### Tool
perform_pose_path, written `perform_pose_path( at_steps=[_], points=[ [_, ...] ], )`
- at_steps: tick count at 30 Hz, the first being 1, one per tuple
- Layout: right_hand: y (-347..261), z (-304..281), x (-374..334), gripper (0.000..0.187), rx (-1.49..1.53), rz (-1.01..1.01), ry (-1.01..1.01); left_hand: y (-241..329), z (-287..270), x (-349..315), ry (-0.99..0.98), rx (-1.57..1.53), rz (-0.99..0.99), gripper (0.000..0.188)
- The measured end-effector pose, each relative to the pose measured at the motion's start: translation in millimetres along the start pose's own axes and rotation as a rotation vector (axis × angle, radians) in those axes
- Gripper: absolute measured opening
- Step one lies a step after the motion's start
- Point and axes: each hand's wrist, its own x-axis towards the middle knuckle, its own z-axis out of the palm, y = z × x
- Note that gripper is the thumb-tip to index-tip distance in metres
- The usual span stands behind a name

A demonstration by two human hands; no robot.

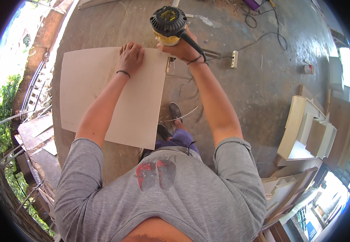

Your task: The person uses a power sander to smooth the edges and surface of a rectangular wooden board, then moves the board to a stack with others.

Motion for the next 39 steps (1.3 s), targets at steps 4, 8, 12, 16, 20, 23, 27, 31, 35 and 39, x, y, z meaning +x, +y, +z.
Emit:
perform_pose_path(
  at_steps=[4, 8, 12, 16, 20, 23, 27, 31, 35, 39],
  points=[
    [-3, -18, 0, 0.05, -0.018, -0.003, 0.059, 0, -3, -1, 0.017, 0.008, 0.026, 0.023],
    [-29, -41, -29, 0.047, 0.108, 0.049, 0.063, 4, -5, -2, -0.002, -0.012, 0.031, 0.023],
    [-29, -30, -104, 0.053, 0.02, -0.079, -0.056, 6, -4, -1, 0.012, 0.007, 0.024, 0.02],
    [-48, 9, -188, 0.053, 0.283, 0.087, -0.027, 1, 1, -3, 0.017, 0.001, 0.041, 0.019],
    [-56, 35, -233, 0.039, 0.662, 0.455, -0.097, 1, 1, 1, 0.02, 0.003, 0.027, 0.019],
    [-75, 40, -225, 0.045, 0.606, 0.3, -0.056, 1, 2, 1, 0.041, -0.002, 0.029, 0.019],
    [-63, 44, -221, 0.046, 0.549, 0.348, -0.101, 3, 1, 2, 0.016, 0.002, 0.019, 0.019],
    [-43, 46, -207, 0.046, 0.532, 0.363, -0.067, 3, 2, 0, 0.031, 0.001, 0.026, 0.018],
    [-14, 43, -174, 0.05, 0.092, 0.114, -0.129, 3, 4, -2, 0.056, -0.023, 0.035, 0.017],
    [11, 38, -128, 0.042, -0.08, -0.084, -0.133, 5, 3, 0, 0.073, -0.038, 0.047, 0.018]
  ],
)
